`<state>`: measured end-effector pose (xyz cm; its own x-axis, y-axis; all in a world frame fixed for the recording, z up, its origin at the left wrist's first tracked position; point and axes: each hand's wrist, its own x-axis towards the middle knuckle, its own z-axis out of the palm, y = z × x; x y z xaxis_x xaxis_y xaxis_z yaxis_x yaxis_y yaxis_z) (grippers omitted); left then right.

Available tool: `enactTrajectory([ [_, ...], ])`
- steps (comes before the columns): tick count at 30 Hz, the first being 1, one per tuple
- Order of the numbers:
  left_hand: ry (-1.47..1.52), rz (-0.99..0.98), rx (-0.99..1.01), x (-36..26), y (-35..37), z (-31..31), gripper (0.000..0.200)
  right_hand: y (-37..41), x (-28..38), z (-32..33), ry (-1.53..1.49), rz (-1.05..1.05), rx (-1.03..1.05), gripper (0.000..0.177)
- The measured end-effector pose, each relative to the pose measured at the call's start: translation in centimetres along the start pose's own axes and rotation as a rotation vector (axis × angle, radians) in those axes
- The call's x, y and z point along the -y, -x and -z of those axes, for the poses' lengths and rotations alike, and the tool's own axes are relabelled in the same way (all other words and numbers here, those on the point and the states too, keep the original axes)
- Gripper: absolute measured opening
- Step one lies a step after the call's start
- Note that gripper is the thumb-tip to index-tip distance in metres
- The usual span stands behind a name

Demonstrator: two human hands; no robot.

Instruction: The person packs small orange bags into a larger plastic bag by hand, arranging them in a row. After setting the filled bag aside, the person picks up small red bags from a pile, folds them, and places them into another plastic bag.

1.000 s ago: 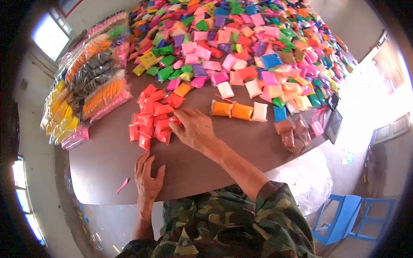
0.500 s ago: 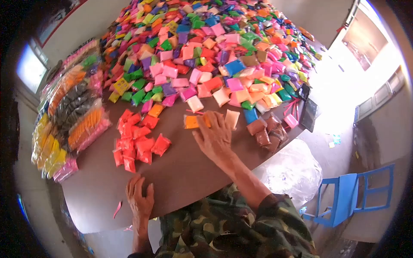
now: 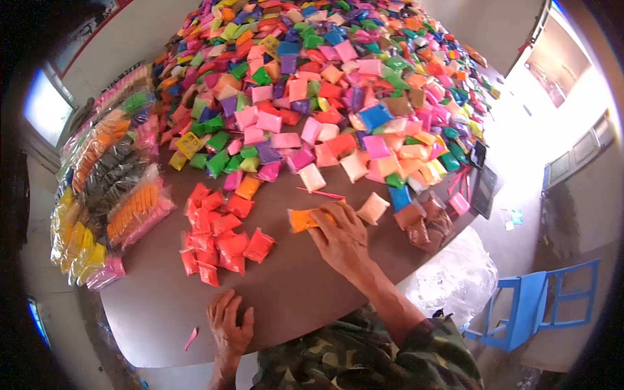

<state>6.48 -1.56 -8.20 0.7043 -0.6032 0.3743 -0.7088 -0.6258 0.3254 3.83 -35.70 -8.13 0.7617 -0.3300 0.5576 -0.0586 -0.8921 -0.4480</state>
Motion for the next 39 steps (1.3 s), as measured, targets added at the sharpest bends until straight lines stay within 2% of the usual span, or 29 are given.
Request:
enactTrajectory([
  [6, 0.081, -0.049, 0.101, 0.2, -0.3, 0.6, 0.040, -0.5, -0.2, -0.4, 0.008, -0.037, -0.014, 0.034],
  [9, 0.055, -0.068, 0.135, 0.6, -0.1, 0.4, 0.038, -0.7, 0.1, 0.2, 0.018, -0.100, 0.031, 0.033],
  [15, 0.024, -0.112, 0.203, 1.2, -0.2, 0.2, 0.036, 0.0, -0.5, -0.4, -0.052, -0.120, -0.019, 0.035],
  [18, 0.005, -0.138, 0.184, 1.4, 0.1, 0.2, 0.035, 0.3, -0.3, -0.2, -0.119, -0.167, 0.011, 0.033],
  [29, -0.057, -0.158, 0.111, 0.8, 0.4, -0.6, 0.034, 1.0, -1.0, -0.8, -0.142, -0.091, -0.084, 0.033],
  [39, -0.126, -0.219, 0.066, 1.0, 0.3, -1.3, 0.036, 1.6, -1.7, -2.4, -0.184, -0.053, -0.332, 0.031],
])
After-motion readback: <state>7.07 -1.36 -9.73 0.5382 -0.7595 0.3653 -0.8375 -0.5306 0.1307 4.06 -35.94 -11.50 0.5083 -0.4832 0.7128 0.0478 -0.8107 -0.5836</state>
